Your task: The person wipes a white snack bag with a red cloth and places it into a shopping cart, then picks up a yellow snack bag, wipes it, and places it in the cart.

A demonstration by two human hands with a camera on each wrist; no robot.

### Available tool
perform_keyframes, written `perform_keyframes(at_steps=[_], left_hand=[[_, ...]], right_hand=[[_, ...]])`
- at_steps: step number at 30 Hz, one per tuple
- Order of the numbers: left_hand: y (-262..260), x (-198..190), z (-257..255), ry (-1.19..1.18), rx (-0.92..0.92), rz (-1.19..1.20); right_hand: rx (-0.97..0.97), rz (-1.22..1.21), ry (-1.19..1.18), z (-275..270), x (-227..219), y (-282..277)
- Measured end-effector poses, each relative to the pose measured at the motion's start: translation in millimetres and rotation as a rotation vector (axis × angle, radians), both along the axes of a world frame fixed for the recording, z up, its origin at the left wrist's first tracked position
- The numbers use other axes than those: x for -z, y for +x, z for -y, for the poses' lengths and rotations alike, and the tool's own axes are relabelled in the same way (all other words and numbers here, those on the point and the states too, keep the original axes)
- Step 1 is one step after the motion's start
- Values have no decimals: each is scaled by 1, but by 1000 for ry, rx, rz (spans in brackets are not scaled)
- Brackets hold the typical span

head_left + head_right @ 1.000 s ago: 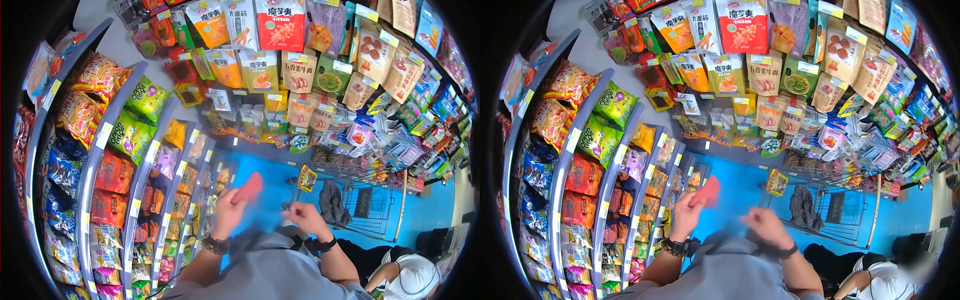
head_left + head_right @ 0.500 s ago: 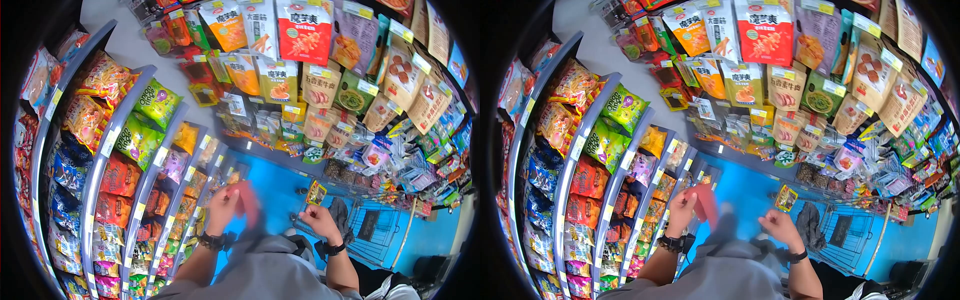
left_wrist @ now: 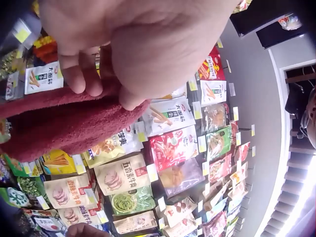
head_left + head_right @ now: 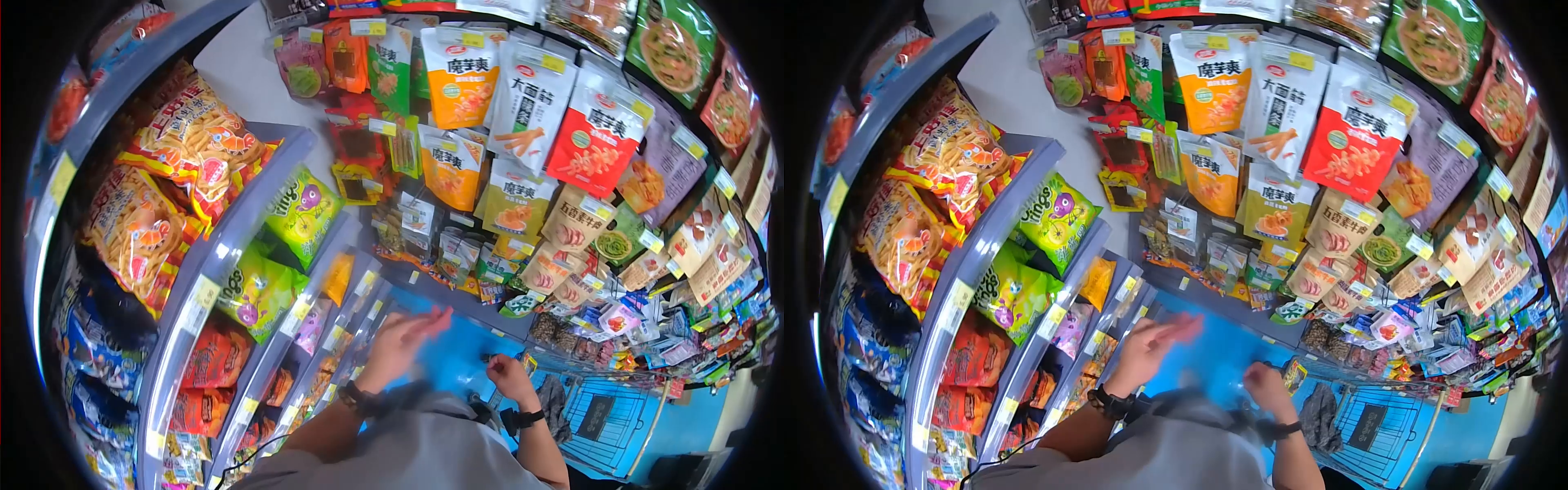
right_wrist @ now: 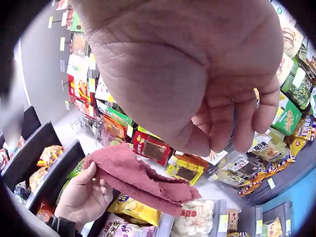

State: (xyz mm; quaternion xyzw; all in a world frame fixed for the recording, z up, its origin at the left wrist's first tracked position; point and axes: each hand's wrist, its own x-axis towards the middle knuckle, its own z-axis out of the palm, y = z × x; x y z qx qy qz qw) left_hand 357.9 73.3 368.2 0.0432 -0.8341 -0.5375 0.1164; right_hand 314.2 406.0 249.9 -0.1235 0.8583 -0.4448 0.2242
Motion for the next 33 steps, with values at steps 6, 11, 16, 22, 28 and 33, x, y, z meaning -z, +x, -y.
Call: perform_keyframes(at_steps=[6, 11, 16, 22, 28, 33], left_hand=[[-15, 12, 55, -7, 51, 56], [-23, 14, 75, 43, 40, 33], [-31, 14, 88, 144, 41, 21], [-34, 6, 103, 280, 5, 117], [-46, 8, 113, 419, 40, 85], [-53, 18, 119, 423, 74, 101]], right_hand=[[-42, -12, 89, 64, -18, -26], [-98, -74, 127, 95, -28, -49], [-149, -51, 178, 127, -69, -76], [-246, -102, -34, 177, -129, -98], [-369, -156, -295, 208, -159, -124], [-511, -247, -427, 216, -141, -127]])
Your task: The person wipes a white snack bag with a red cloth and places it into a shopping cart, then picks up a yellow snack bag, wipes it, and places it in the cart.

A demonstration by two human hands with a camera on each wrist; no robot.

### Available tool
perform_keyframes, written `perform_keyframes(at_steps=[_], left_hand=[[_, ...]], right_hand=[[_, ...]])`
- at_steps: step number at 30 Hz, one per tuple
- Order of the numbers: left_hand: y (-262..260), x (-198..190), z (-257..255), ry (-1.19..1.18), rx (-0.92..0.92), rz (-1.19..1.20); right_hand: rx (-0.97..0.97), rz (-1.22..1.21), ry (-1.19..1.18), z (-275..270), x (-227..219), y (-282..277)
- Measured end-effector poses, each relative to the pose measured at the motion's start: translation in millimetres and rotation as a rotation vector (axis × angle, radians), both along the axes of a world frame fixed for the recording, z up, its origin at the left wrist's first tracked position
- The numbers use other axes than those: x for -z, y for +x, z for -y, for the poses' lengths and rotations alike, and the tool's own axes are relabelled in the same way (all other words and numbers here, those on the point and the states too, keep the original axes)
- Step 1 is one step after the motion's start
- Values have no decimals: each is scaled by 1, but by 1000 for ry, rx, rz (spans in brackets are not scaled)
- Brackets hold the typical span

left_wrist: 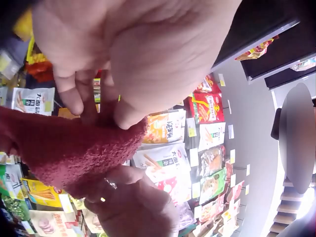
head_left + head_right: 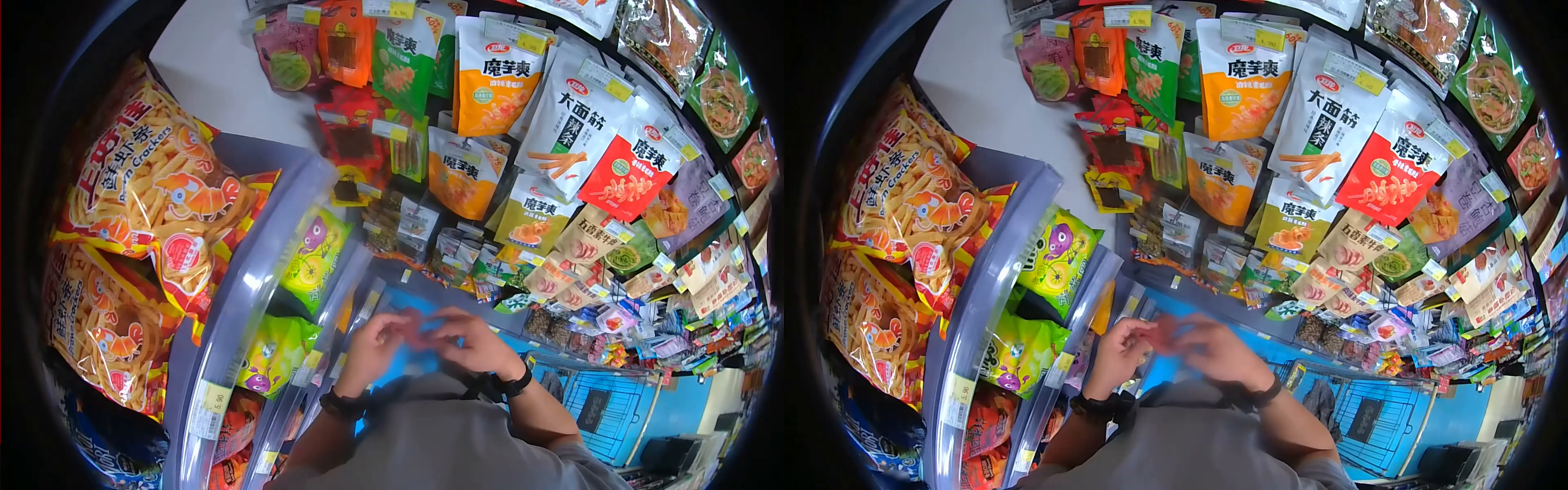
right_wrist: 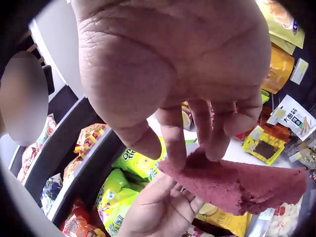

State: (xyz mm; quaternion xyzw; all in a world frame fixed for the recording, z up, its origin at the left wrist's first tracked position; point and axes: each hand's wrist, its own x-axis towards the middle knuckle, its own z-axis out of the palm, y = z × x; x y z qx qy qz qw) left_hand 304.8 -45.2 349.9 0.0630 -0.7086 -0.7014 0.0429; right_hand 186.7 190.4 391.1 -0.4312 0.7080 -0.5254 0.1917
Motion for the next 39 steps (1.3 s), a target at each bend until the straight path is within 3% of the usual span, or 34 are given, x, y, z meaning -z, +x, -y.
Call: perform_keyframes(at_steps=[5, 8, 10, 13, 17, 22, 27, 28, 31, 37, 39], left_hand=[[-6, -3, 0, 80, 6, 21], [-8, 2, -1, 107, 1, 28], [-9, 3, -1, 102, 27, 46], [-12, -8, -7, 360, 97, 78], [-13, -8, -9, 229, 102, 87], [-7, 0, -5, 225, 38, 14], [2, 6, 10, -58, -71, 111], [4, 10, 13, -130, -89, 142], [5, -2, 14, -237, -101, 123], [6, 4, 23, -426, 5, -31], [7, 7, 24, -229, 103, 105]], right_hand=[[-73, 69, 43, 7, -8, 9], [9, 75, 189, 2, 2, 14], [54, 82, 150, 2, 9, 16], [22, 69, 107, 3, 5, 19], [-76, 279, 69, 11, 1, 18], [115, 263, 138, 2, -13, 17], [268, 309, 57, -7, -28, 6], [297, 433, 66, -9, -39, 5], [323, 374, -6, -17, -32, -5], [291, 530, -62, -12, -27, -10], [268, 552, -92, -7, -30, -7]])
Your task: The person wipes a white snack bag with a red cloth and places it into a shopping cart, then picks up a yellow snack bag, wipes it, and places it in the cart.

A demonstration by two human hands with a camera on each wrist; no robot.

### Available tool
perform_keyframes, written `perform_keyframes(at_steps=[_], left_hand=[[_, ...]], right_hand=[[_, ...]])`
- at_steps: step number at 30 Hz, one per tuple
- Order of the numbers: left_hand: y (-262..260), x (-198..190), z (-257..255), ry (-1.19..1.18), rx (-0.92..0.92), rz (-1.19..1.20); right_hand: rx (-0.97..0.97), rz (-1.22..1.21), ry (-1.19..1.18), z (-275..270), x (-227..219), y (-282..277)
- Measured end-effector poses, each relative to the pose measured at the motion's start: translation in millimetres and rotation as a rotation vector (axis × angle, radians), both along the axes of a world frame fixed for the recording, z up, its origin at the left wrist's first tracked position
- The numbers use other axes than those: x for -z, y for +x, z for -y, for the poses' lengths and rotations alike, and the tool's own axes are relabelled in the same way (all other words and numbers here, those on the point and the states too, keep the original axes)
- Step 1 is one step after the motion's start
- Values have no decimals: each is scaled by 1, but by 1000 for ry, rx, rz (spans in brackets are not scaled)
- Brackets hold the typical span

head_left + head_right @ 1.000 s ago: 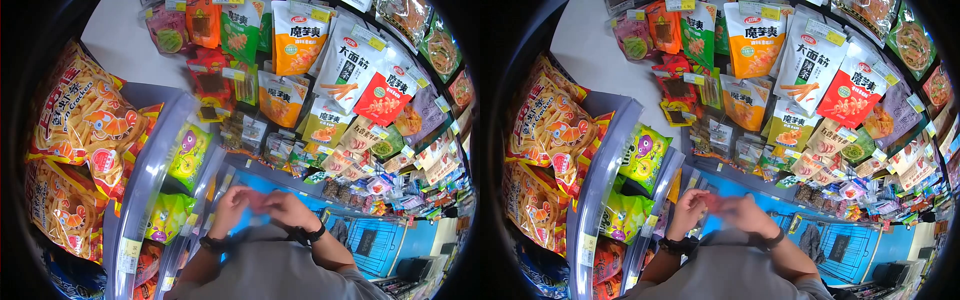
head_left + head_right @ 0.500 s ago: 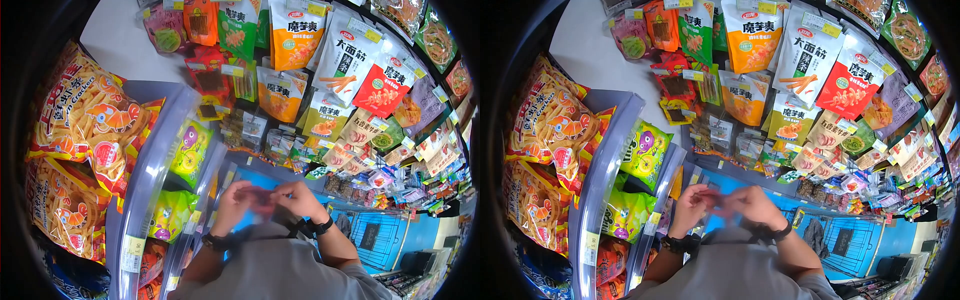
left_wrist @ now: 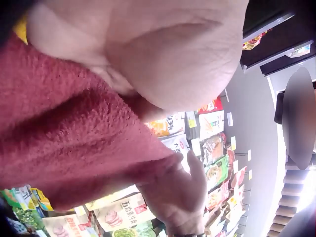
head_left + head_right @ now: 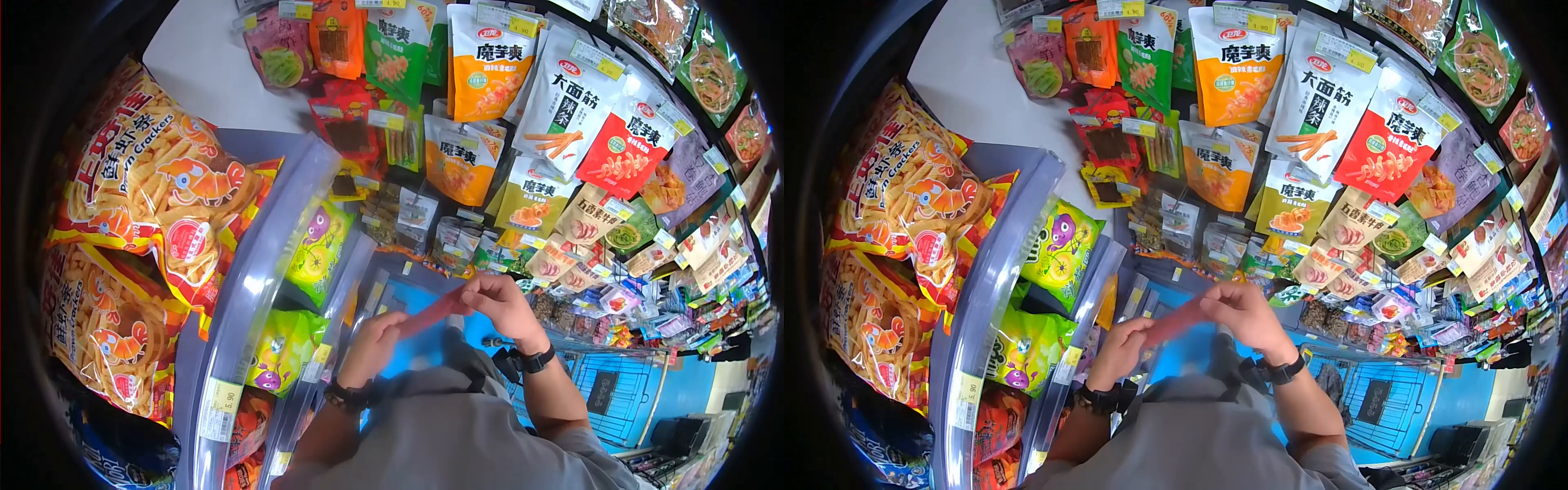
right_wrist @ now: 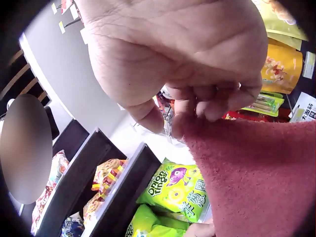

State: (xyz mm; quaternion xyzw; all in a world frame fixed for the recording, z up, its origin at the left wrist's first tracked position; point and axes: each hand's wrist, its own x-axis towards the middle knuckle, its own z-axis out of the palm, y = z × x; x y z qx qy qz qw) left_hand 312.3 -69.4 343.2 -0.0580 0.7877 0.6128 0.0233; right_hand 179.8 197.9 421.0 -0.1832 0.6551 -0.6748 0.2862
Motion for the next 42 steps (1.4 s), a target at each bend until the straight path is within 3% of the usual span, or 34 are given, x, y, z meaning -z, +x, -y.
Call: perform_keyframes(at_steps=[1, 4, 5, 8, 11, 14, 19, 21, 23, 26, 29, 32, 36, 37, 40, 42], left_hand=[[0, 0, 0, 97, 37, 77], [-5, -47, -15, 132, 207, 256], [-5, -44, -18, 51, 259, 80], [-10, -28, -12, -298, 285, -142], [-3, -27, -16, 295, 90, 67], [-6, -28, -15, 464, 16, 19], [-7, 2, -7, 675, -67, 14], [-10, -6, -13, 762, -68, -19], [-9, -10, -8, 659, 35, 4], [-6, -22, -14, 528, 66, -23], [-8, -16, -7, 294, 20, -80], [-3, -14, 3, 201, -55, -28], [-2, -43, -5, 331, -148, -19], [-1, -40, -5, 301, -147, -40], [-4, -22, -7, 264, -123, -89], [-7, -16, -13, 328, -124, -77]], right_hand=[[-9, 19, -22, 3, -2, 2], [-68, 42, -86, 10, 1, -3], [-94, 46, -108, 12, 5, -5], [-33, 14, -84, 15, 11, -9], [66, -123, -86, 20, 6, -8], [57, -74, 17, 7, 46, -12], [50, 245, -96, 4, 123, 3], [15, 385, -195, 7, 134, 19], [-84, 507, -323, 11, 131, 33], [-383, 352, -152, 9, 111, 26], [-377, -96, 60, 9, 103, 13], [-280, 208, 75, -14, 103, 7], [-252, 291, -386, -44, 123, -4], [-279, 374, -585, -43, 139, -4], [85, 1000, -787, -9, 108, 30], [-10, 1008, -729, 1, 116, 40]])
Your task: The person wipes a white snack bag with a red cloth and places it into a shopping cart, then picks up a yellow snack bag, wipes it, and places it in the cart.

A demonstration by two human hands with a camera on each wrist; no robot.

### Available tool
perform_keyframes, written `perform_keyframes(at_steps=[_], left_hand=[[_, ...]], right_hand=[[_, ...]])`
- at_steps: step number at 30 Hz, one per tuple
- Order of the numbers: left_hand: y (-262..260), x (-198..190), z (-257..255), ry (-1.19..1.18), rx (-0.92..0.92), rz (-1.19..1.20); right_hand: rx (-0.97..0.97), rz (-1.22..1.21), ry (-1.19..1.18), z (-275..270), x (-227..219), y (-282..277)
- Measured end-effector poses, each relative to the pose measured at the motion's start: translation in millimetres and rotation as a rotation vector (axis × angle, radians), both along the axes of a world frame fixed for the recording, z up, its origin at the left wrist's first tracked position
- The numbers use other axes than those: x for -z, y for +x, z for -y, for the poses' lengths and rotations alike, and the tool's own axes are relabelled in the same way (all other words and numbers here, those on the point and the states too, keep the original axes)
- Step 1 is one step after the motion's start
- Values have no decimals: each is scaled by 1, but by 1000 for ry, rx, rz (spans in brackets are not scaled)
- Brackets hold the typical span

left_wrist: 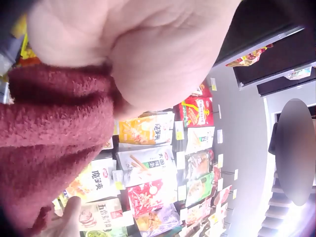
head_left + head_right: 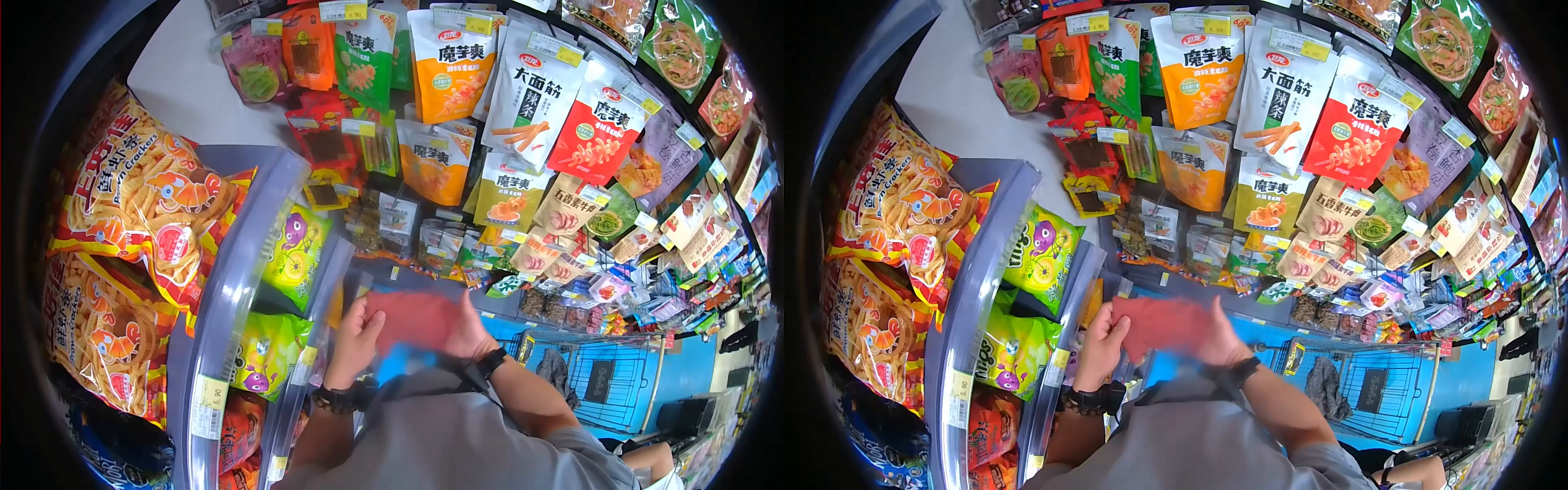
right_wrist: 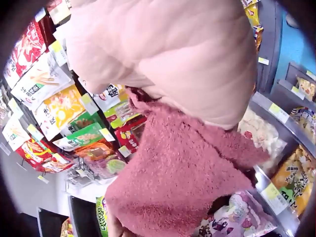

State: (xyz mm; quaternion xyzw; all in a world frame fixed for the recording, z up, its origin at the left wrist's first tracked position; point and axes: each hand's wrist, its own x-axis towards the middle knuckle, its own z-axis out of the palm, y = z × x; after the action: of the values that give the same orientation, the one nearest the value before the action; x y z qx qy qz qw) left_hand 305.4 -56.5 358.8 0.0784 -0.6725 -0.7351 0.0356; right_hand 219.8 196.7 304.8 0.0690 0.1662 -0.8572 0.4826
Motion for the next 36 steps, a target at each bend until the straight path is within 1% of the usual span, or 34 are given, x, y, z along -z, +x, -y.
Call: perform_keyframes(at_steps=[1, 2, 5, 7, 8, 9, 10, 12, 13, 15, 16, 18, 19, 22, 25, 27, 28, 29, 31, 34, 35, 36], left_hand=[[0, 2, -2, 33, -1, 7], [0, 2, -3, 17, -11, 1], [4, -2, -2, -33, -73, 6], [4, -13, -7, -62, -141, 8], [3, -11, -5, -95, -142, 9], [3, -7, -2, -127, -142, 9], [5, -4, 0, -156, -145, 18], [6, -20, 1, -351, -72, 69], [6, -28, 1, -448, -36, 96], [4, -32, -1, -613, -55, -25], [6, -33, -1, -697, -61, -84], [4, -29, 2, -785, -39, -72], [5, -26, 3, -828, -22, -62], [6, -22, 8, -848, 37, -9], [10, -22, 8, -947, -15, -67], [10, -25, 10, -831, 27, -157], [10, -27, 9, -762, 47, -127], [11, -29, 9, -694, 63, -96], [11, -35, 5, -534, 92, 107], [6, -2, 7, -256, -37, 20], [5, 0, 5, -164, -45, 35], [4, 0, 1, -73, -54, 50]], right_hand=[[-37, 33, -42, 0, 14, 4], [-75, 68, -85, 2, 15, 6], [108, -166, 68, -6, 10, 2], [188, -196, 152, -16, 5, -2], [234, -221, 192, -18, -3, -7], [221, -252, 110, -20, -12, -9], [250, -290, 158, -21, -20, -7], [302, -358, 256, -20, -32, 0], [272, -421, 301, -23, -30, -1], [207, -544, 389, -31, -26, -1], [112, -679, 516, -35, -25, 2], [-76, -960, 768, -38, -37, -4], [-54, -999, 806, -35, -40, -2], [-104, -1213, 992, -39, -44, -4], [-174, -1551, 1298, -48, -54, -12], [29, -1830, 1296, -53, -66, -9], [137, -1966, 1287, -56, -70, -8], [59, -1819, 1150, -60, -69, -10], [-79, -1516, 882, -68, -62, -17], [17, -575, 348, -70, -35, -14], [73, -530, 239, -67, -28, -12], [99, -419, 124, -62, -19, -10]])
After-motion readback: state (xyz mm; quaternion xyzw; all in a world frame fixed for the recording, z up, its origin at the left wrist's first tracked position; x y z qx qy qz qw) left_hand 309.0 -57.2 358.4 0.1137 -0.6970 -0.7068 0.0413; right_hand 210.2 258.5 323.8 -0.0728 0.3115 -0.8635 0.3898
